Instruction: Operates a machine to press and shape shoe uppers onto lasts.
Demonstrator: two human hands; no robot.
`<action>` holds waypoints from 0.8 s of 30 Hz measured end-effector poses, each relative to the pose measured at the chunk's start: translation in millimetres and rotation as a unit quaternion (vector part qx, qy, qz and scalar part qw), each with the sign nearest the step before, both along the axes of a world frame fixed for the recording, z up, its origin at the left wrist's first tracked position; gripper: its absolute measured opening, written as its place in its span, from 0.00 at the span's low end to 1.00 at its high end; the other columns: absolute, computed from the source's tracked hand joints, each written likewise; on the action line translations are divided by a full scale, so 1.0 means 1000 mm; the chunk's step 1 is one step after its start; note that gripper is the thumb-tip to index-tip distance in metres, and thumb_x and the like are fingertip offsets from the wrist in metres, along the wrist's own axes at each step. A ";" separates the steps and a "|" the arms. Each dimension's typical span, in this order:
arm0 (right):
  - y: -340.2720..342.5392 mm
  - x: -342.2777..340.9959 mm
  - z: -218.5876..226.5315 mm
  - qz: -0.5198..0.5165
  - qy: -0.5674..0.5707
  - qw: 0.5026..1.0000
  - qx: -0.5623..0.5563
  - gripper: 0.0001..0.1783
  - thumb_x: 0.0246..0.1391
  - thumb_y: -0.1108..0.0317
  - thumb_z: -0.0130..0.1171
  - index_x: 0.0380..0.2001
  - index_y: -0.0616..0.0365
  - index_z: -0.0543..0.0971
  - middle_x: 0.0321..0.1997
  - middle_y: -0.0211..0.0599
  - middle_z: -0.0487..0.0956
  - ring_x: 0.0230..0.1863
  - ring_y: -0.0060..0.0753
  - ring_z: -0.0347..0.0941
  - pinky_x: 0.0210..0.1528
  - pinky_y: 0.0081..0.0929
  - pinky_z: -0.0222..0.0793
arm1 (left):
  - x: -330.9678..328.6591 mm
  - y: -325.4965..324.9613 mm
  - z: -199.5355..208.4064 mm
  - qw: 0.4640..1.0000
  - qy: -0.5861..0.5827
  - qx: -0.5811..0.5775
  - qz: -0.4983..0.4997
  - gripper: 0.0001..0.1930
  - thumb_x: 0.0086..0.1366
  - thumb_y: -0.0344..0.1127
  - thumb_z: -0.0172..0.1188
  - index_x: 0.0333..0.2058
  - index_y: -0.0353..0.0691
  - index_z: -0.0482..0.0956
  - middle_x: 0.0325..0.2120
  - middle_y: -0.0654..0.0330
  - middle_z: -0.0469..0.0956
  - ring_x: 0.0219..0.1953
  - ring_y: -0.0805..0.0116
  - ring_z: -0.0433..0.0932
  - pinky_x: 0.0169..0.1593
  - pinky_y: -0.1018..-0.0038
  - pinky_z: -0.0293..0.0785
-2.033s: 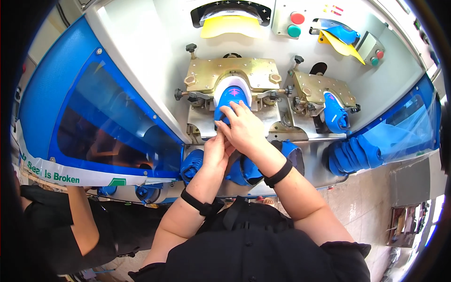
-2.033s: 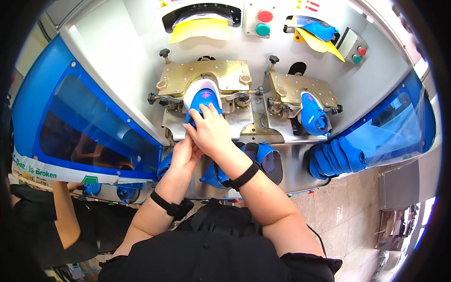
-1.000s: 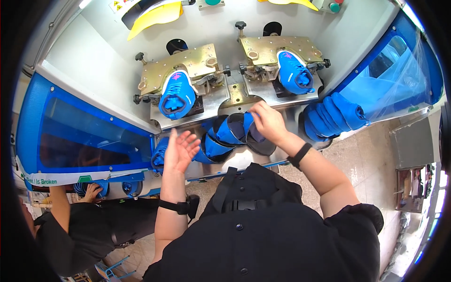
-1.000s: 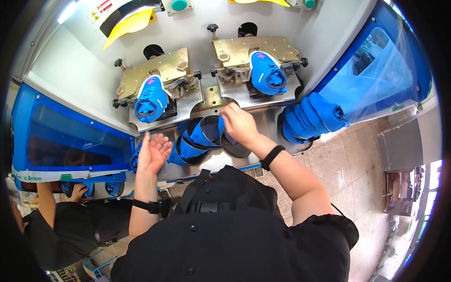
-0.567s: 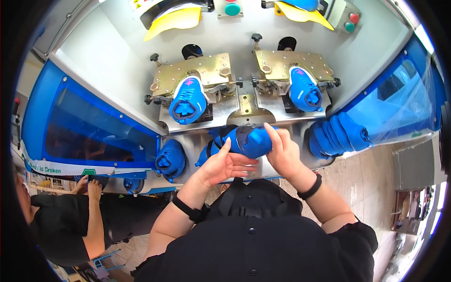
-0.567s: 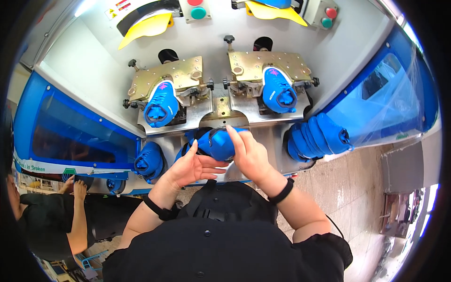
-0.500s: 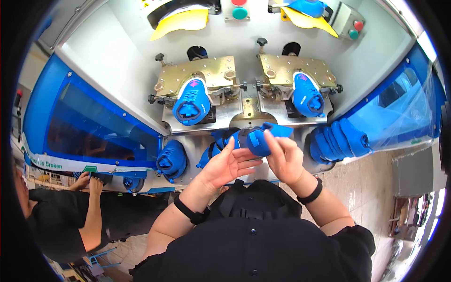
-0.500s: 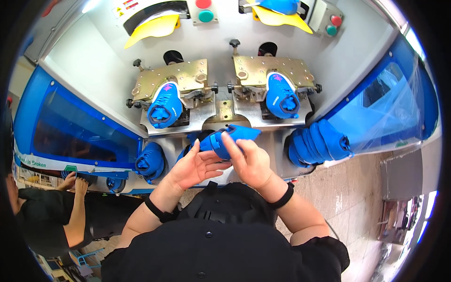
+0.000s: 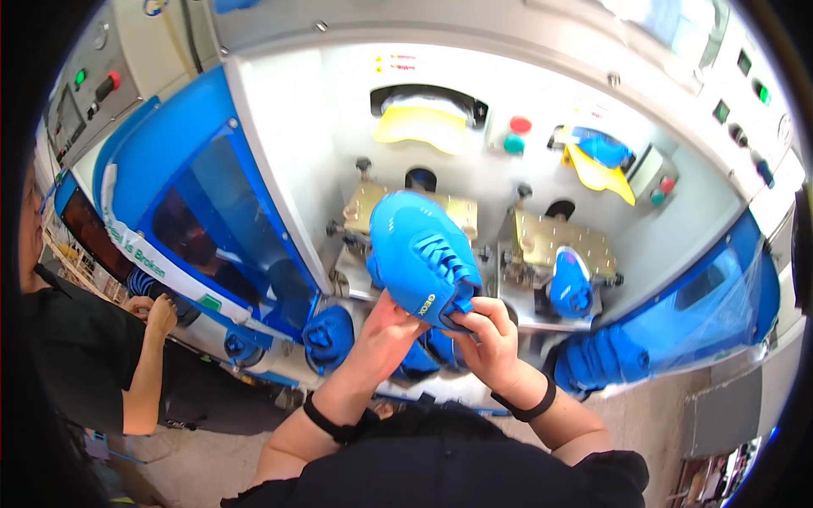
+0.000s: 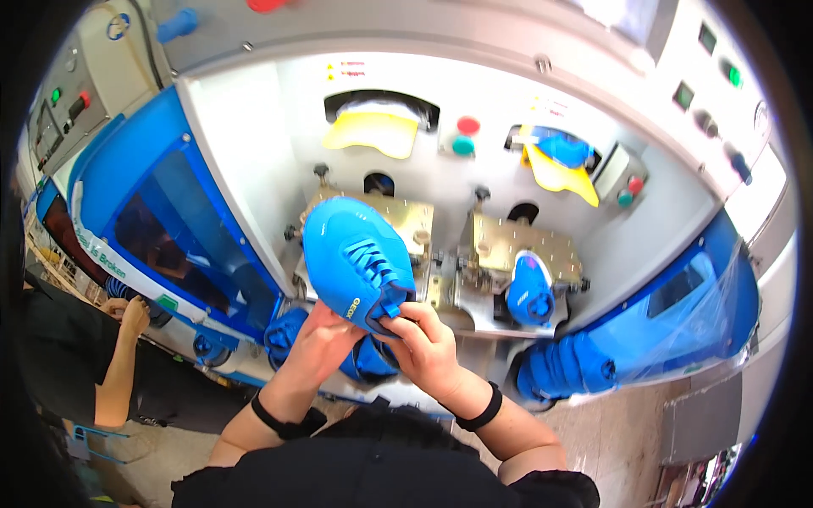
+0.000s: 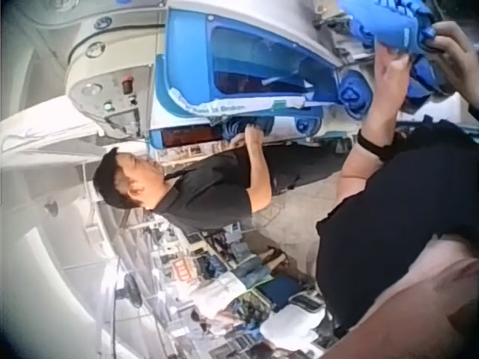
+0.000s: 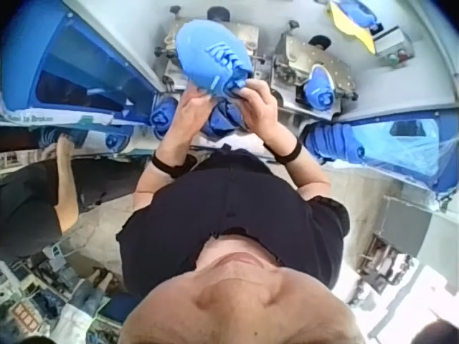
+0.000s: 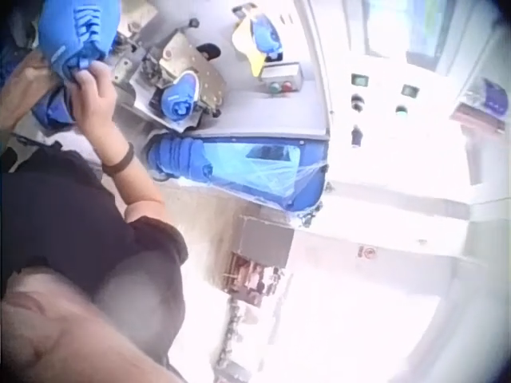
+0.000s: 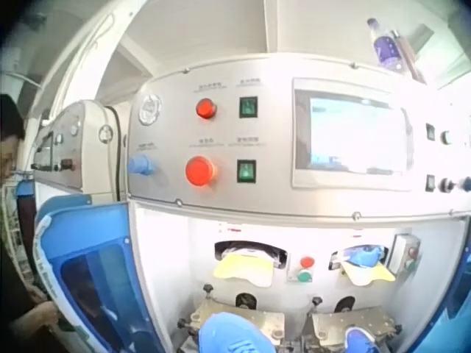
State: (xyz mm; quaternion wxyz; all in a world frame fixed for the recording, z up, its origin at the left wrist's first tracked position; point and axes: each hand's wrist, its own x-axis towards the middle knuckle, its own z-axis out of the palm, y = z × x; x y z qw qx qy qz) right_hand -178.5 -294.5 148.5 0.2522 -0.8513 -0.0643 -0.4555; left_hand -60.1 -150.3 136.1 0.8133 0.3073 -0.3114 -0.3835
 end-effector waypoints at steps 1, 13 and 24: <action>-0.006 0.012 0.013 -0.008 -0.020 0.999 -0.033 0.19 0.38 0.76 0.73 0.37 0.58 0.79 0.42 0.45 0.74 0.40 0.47 0.75 0.40 0.35 0.74 | 0.006 0.007 -0.002 1.000 0.014 -0.014 0.008 0.26 0.62 0.29 0.51 0.60 0.45 0.61 0.61 0.55 0.65 0.61 0.58 0.67 0.63 0.56 0.63; -0.133 0.243 0.125 -0.172 0.012 0.979 -0.106 0.19 0.48 0.64 0.67 0.43 0.52 0.74 0.43 0.41 0.75 0.42 0.49 0.76 0.43 0.38 0.73 | 0.042 0.071 -0.028 0.994 0.102 0.026 0.016 0.14 0.65 0.40 0.57 0.46 0.43 0.70 0.66 0.50 0.58 0.63 0.52 0.65 0.61 0.58 0.63; -0.093 0.158 0.046 -0.357 -0.042 0.933 0.000 0.13 0.51 0.67 0.62 0.38 0.59 0.73 0.71 0.64 0.52 0.43 0.53 0.76 0.37 0.38 0.75 | 0.062 0.095 -0.036 0.990 0.115 0.081 0.029 0.15 0.68 0.45 0.51 0.44 0.41 0.69 0.57 0.43 0.67 0.58 0.46 0.70 0.58 0.51 0.69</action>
